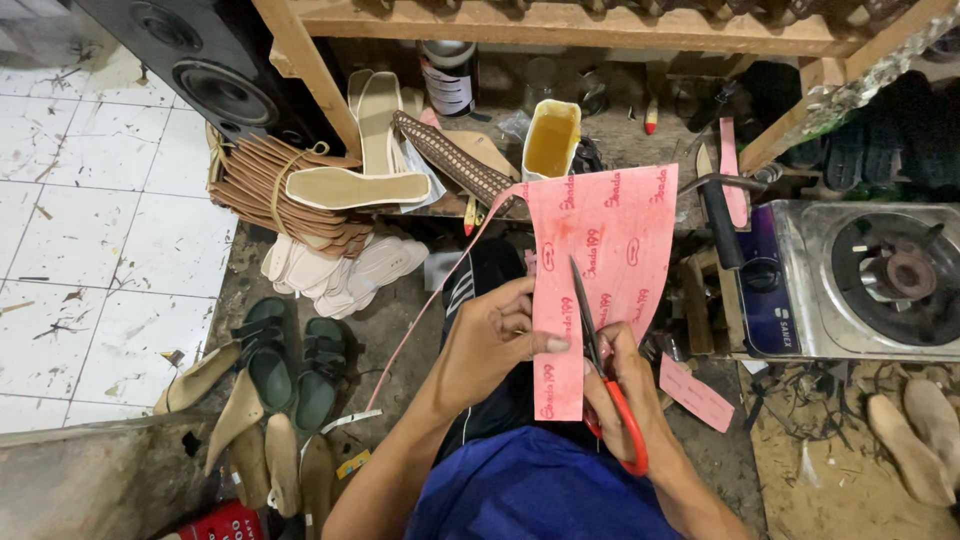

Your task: The person sits at a workbench, cuts a strip of pink tape with scissors, and presses the tape onto the sole of a shoe. They then apply glue from a container onto the sole of a brown perforated shoe upper and press the glued surfaces together by hand.

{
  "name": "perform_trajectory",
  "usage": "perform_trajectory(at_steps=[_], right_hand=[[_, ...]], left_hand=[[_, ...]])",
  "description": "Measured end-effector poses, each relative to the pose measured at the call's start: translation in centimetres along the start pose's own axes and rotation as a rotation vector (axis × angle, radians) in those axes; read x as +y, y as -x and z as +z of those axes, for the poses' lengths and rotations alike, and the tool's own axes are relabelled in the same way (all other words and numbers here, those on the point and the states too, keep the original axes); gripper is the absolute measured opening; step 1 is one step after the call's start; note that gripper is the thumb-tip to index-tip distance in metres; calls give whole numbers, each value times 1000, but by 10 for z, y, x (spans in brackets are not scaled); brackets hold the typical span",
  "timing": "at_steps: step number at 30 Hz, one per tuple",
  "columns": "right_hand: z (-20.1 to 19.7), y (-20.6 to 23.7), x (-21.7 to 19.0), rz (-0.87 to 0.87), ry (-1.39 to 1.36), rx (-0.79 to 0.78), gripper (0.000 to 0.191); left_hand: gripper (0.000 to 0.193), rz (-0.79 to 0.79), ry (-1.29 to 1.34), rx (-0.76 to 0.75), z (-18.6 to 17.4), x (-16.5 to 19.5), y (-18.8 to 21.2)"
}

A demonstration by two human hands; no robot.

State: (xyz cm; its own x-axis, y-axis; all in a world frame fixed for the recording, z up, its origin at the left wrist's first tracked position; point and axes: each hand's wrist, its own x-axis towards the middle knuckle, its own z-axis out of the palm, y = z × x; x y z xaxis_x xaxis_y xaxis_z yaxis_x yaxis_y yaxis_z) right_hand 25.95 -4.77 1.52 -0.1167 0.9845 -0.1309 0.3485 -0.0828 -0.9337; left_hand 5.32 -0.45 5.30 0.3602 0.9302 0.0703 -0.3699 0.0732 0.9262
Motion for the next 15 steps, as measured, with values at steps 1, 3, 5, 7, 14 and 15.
perform_trajectory(at_steps=[1,3,5,7,14,15], right_hand=[[0,1,1,23,1,-5,18],[0,1,2,-90,97,-10,22],[1,0,2,-195,152,-22,25],[1,-1,1,-301,167,-19,28],[1,-3,-4,-416,86,-14,39],[1,-3,-3,-414,91,-8,37]], left_hand=[[42,14,-34,61,0,0,-2],[37,42,-102,185,1,-2,-6],[14,135,-195,311,2,-6,-11],[9,171,-211,358,2,-11,-15],[6,91,-61,242,6,-21,-9],[6,96,-73,237,6,-21,-9]])
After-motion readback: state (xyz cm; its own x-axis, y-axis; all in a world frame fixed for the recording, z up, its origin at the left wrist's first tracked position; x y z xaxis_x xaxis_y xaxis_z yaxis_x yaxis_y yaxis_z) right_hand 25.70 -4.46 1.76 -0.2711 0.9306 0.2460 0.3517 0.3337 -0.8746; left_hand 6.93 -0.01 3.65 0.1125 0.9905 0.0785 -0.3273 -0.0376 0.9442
